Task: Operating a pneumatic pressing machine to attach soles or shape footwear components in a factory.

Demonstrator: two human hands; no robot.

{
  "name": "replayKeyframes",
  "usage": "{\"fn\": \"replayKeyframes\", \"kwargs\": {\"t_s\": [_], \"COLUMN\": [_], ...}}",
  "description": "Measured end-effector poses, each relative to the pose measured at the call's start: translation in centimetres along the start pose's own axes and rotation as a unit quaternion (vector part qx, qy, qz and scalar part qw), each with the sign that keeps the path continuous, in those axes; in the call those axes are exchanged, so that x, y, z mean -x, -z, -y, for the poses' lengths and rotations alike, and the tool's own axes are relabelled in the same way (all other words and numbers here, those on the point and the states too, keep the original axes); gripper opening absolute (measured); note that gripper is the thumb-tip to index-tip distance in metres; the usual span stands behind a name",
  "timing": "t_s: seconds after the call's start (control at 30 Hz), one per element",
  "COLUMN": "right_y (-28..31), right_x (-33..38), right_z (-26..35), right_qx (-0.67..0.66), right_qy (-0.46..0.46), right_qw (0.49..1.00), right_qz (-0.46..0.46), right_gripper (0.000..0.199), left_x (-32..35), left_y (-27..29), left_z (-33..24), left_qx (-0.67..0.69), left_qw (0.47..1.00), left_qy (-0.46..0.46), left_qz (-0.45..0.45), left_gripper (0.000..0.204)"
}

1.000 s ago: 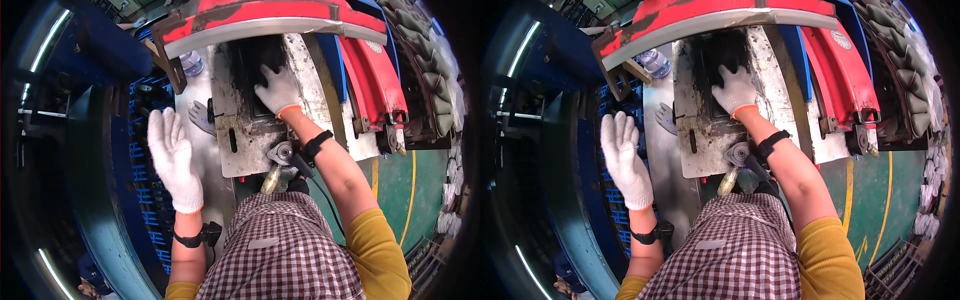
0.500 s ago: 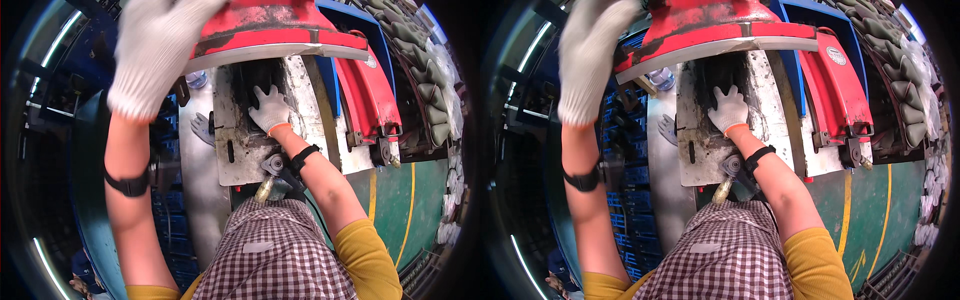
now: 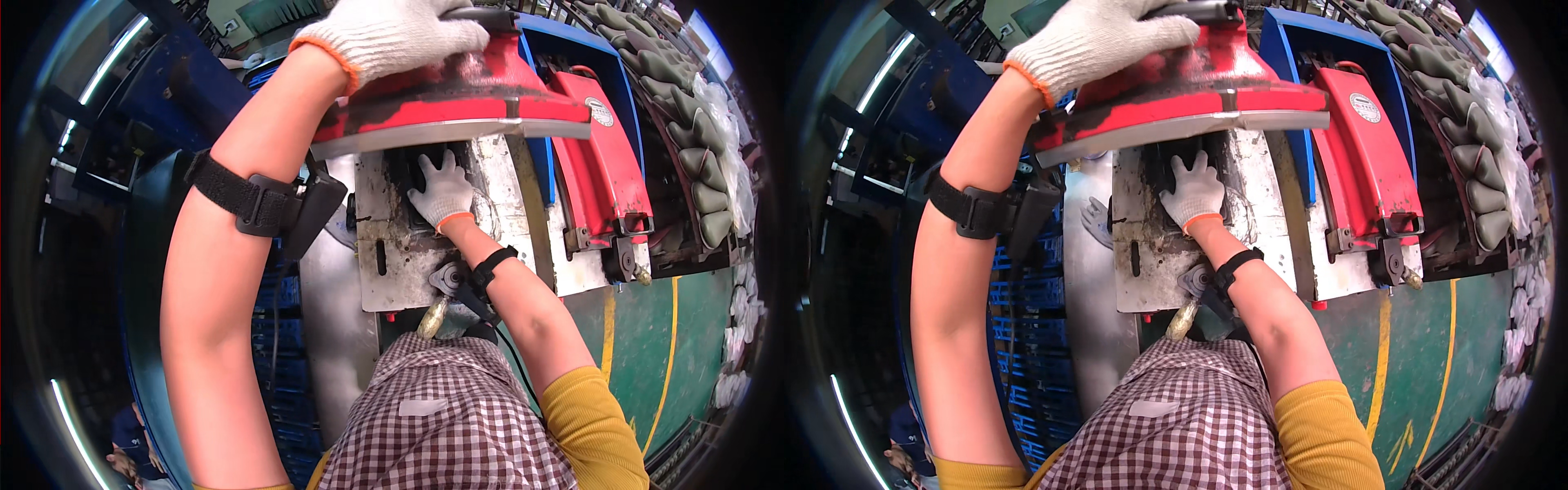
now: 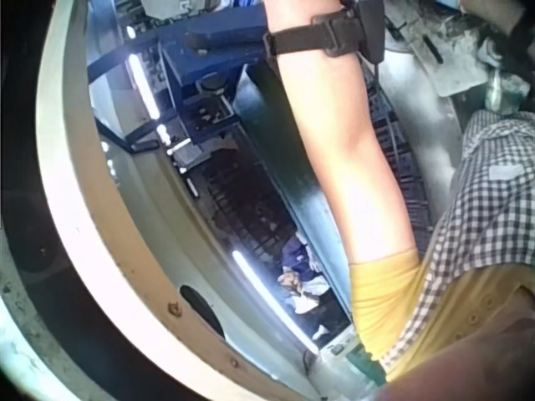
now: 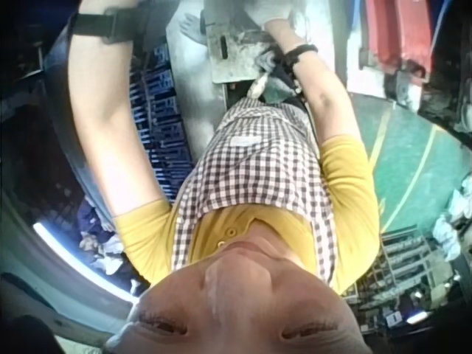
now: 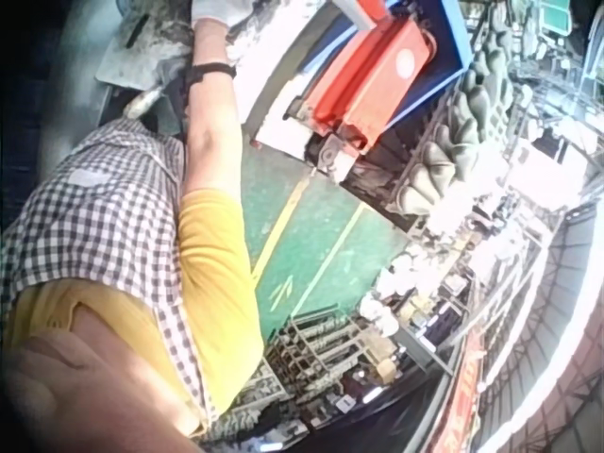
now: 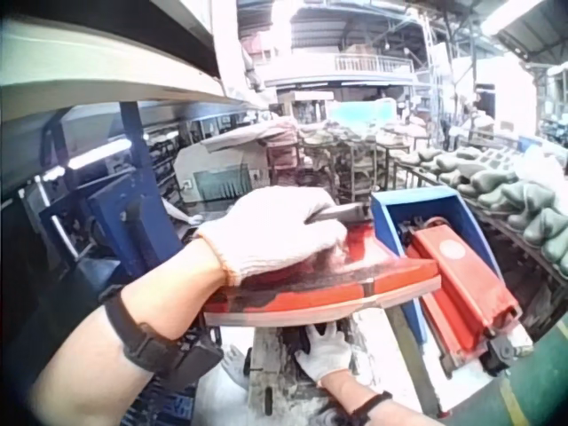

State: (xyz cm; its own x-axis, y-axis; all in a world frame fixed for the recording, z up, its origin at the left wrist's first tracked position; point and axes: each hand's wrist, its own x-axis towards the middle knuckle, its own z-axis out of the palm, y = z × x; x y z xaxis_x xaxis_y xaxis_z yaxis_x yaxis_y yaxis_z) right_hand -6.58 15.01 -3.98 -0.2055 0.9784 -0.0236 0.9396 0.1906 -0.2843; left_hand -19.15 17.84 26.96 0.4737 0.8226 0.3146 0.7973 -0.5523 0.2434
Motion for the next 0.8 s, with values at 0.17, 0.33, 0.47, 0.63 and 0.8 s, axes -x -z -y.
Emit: {"fn": "replayKeyframes", "kwargs": {"t_s": [0.17,0.33,0.47,0.63,0.8], "right_y": [0.2,0.5,0.5,-1.0,-2.8], "right_x": [0.8,7.7,17.8,25.8,23.2], "right_z": [-0.5,-5.3,-11.8,-14.8,-13.2], "right_qx": [0.024,-0.165,-0.281,-0.553,-0.627], "right_qy": [0.079,0.175,0.180,-0.001,-0.110], "right_qw": [0.996,0.960,0.932,0.826,0.640], "right_qz": [-0.015,-0.143,-0.144,0.110,0.431], "right_gripper": [0.068,0.035,0.016,0.017,0.053], "left_x": [1.3,5.3,8.3,12.7,15.7], "left_y": [-2.3,-6.4,-10.6,-17.1,-23.2], "left_z": [-0.8,-1.6,-2.5,-3.9,-4.3], "left_qx": [0.037,0.012,0.023,0.039,0.005], "left_qw": [0.993,0.996,0.992,0.990,0.992], "left_qy": [0.060,0.016,-0.014,0.015,0.013], "left_qz": [0.097,0.091,0.124,0.136,0.128], "left_gripper": [0.041,0.036,0.034,0.028,0.026]}}
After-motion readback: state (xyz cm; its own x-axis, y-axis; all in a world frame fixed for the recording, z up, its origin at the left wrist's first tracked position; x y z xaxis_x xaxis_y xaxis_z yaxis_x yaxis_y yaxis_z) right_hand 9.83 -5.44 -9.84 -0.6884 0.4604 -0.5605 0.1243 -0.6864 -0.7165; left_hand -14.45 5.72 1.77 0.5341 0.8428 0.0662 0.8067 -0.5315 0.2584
